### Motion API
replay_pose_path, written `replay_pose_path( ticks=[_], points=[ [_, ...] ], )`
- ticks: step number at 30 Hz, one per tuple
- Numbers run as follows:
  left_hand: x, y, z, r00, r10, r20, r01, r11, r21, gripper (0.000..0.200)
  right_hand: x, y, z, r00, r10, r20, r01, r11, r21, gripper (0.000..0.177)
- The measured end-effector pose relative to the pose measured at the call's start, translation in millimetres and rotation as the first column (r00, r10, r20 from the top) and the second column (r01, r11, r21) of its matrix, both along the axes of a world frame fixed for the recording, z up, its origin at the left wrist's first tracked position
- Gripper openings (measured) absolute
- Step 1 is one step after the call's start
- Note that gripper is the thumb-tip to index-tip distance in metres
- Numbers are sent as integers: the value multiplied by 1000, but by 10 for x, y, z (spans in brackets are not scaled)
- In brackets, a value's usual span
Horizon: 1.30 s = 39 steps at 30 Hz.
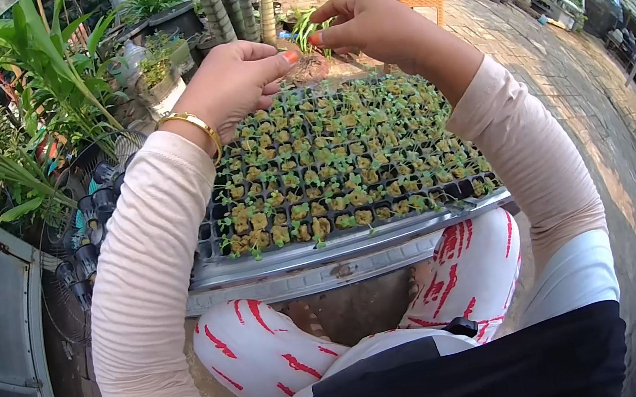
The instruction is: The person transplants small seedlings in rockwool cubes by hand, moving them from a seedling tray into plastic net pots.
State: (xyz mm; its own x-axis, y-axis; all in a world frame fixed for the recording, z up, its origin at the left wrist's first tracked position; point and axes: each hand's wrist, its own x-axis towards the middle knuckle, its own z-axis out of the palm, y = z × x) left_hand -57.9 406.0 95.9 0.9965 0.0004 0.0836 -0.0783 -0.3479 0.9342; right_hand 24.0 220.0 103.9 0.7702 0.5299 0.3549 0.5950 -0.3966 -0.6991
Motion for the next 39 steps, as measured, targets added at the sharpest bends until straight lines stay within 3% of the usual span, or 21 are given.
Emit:
replay_pose_path(
  ticks=[2,6,8,10,11,13,14,16,17,18,21,23,26,30,35,39],
  points=[
    [112,-461,30,984,-170,-61,173,984,36,44,50,-616,0,994,-90,-55,90,996,-11,37],
    [463,-1348,-122,954,-300,-6,296,936,191,46,25,-1646,-100,897,-442,-13,439,893,-96,36],
    [583,-1774,-185,929,-365,66,328,891,313,55,84,-2155,-290,826,-561,58,564,821,-90,37],
    [642,-2147,-227,907,-397,139,338,884,322,50,114,-2580,-523,729,-656,196,681,724,-110,38],
    [696,-2323,-254,903,-407,138,347,880,325,50,107,-2725,-632,723,-664,194,688,717,-109,38],
    [801,-2638,-306,870,-477,123,406,836,370,43,71,-2931,-858,570,-775,274,820,557,-131,44],
    [821,-2775,-288,866,-486,121,413,830,375,43,60,-2999,-986,562,-782,270,826,550,-127,44],
    [868,-3021,-278,853,-520,39,456,780,428,54,62,-3099,-1248,434,-819,377,898,426,-109,51],
    [896,-3135,-321,854,-519,30,467,793,392,50,59,-3105,-1315,435,-859,272,901,413,-136,54],
    [925,-3240,-353,851,-525,29,472,786,399,50,42,-3103,-1394,412,-865,287,911,398,-107,53],
    [992,-3473,-435,841,-540,-16,483,738,471,48,68,-3109,-1580,402,-891,214,915,399,-55,51],
    [1003,-3548,-496,842,-540,10,474,747,466,47,81,-3129,-1647,470,-865,178,877,480,16,46],
    [1004,-3598,-550,844,-536,29,468,760,451,47,66,-3123,-1698,469,-856,220,868,492,66,42],
    [991,-3572,-559,831,-556,-16,498,732,464,48,-41,-3086,-1653,487,-852,190,861,506,60,39],
    [952,-3444,-486,838,-545,7,481,744,464,49,-205,-3159,-1573,520,-830,201,853,515,-77,46],
    [836,-3165,-397,740,-666,89,466,604,646,52,-427,-3183,-1267,590,-799,118,807,589,-48,48]
  ],
)
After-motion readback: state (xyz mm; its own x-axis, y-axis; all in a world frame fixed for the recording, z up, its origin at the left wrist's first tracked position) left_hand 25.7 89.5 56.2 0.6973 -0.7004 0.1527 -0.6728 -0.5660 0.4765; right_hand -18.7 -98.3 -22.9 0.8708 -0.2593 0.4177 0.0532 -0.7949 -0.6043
